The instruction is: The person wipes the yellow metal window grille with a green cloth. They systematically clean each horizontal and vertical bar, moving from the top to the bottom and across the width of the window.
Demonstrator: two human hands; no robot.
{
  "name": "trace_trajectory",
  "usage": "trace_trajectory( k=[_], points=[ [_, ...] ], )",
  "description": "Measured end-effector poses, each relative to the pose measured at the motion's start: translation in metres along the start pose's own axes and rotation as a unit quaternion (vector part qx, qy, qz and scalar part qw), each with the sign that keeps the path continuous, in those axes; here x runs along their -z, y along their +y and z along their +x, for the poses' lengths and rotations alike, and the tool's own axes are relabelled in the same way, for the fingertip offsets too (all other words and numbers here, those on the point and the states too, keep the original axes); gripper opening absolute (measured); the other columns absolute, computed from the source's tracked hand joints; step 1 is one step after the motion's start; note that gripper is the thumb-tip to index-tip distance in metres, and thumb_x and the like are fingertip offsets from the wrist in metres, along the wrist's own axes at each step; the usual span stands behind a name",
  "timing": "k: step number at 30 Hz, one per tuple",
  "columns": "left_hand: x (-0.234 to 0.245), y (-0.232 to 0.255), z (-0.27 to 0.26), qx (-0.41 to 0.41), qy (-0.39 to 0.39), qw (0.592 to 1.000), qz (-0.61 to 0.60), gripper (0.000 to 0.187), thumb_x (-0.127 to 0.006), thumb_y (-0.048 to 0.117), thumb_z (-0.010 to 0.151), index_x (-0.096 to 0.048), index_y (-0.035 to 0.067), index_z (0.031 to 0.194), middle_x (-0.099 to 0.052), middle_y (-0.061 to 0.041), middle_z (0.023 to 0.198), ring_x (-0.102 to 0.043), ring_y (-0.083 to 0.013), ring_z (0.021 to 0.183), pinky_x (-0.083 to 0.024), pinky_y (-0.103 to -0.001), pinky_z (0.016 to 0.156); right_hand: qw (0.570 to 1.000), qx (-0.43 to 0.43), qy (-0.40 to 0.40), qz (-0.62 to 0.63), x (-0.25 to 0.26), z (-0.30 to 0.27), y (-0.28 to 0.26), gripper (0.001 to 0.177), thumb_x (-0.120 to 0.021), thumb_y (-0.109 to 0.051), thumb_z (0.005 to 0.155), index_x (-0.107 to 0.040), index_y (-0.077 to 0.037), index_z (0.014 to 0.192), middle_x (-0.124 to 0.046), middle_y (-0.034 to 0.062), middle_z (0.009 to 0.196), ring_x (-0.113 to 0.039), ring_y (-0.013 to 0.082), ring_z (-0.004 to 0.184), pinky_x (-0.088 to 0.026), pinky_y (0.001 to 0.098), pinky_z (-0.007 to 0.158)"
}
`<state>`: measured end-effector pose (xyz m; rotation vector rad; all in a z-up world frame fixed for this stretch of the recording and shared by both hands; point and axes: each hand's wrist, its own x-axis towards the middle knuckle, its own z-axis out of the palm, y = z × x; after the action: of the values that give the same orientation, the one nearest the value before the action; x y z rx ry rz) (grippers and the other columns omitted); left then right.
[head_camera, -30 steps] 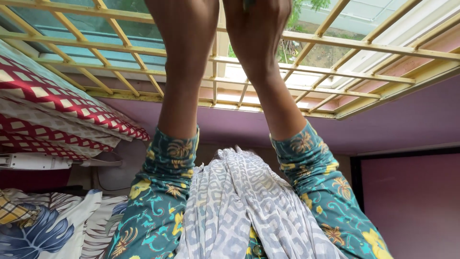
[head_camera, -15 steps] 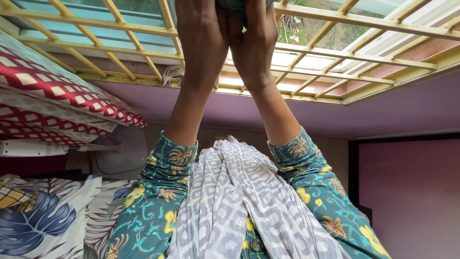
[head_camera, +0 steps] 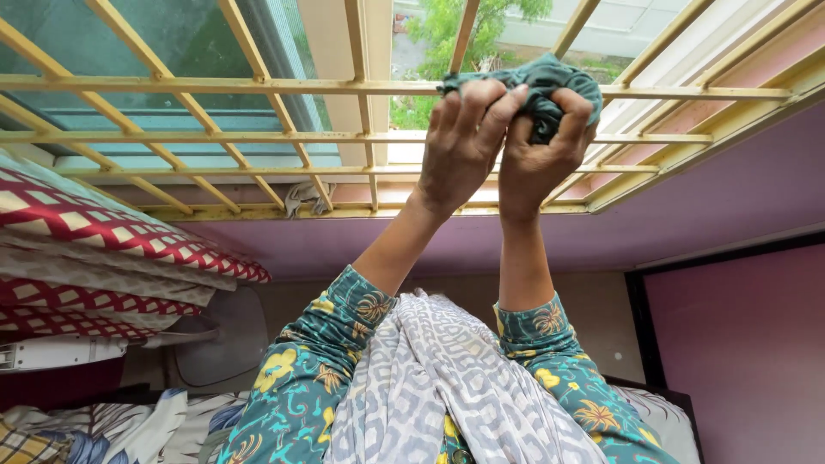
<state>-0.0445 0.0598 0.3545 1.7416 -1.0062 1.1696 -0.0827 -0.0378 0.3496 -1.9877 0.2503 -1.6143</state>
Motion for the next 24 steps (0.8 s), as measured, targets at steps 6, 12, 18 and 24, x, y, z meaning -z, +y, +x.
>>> trace_trajectory(
  k=[6,12,18,24],
  points=[
    [0.022,-0.025,-0.015,0.025,0.008,1.000,0.007,0.032,-0.076,-0.001,0.090,-0.068,0.012,0.117,-0.060,-0.006,0.113,-0.059,-0.0280,0.108,-0.052,-0.044,0.095,0.995,0.090,-0.044,0.017,0.003,-0.012,-0.018,0.024,-0.076,-0.002,0.089,-0.059,0.000,0.106,-0.033,0.0323,0.151,-0.038,0.0469,0.142,-0.037,0.0504,0.119],
    [0.033,-0.020,-0.003,0.070,0.048,0.996,0.040,0.035,-0.076,-0.004,0.086,-0.070,0.014,0.115,-0.061,-0.006,0.114,-0.060,-0.0285,0.110,-0.052,-0.043,0.097,0.975,0.157,-0.136,0.078,-0.014,-0.013,-0.014,0.027,-0.080,0.000,0.088,-0.058,-0.001,0.103,-0.062,0.0171,0.134,-0.057,0.0378,0.135,-0.050,0.0451,0.114],
    [-0.043,0.015,0.021,-0.029,-0.017,0.998,-0.044,0.039,-0.079,0.007,0.087,-0.065,0.014,0.122,-0.059,-0.005,0.117,-0.060,-0.0272,0.111,-0.051,-0.044,0.096,0.997,0.076,-0.021,0.017,0.038,0.028,0.047,0.026,-0.079,-0.003,0.089,-0.061,-0.004,0.107,-0.067,0.0113,0.111,-0.061,0.0344,0.105,-0.052,0.0461,0.095],
    [-0.146,0.069,0.046,-0.140,-0.094,0.984,-0.055,0.038,-0.072,0.021,0.096,-0.062,0.016,0.132,-0.058,-0.004,0.124,-0.061,-0.0236,0.116,-0.048,-0.041,0.096,0.991,0.022,0.069,-0.116,0.098,0.074,0.129,0.025,-0.082,-0.006,0.093,-0.061,-0.005,0.107,-0.066,0.0106,0.107,-0.062,0.0354,0.105,-0.050,0.0475,0.094]
  ],
)
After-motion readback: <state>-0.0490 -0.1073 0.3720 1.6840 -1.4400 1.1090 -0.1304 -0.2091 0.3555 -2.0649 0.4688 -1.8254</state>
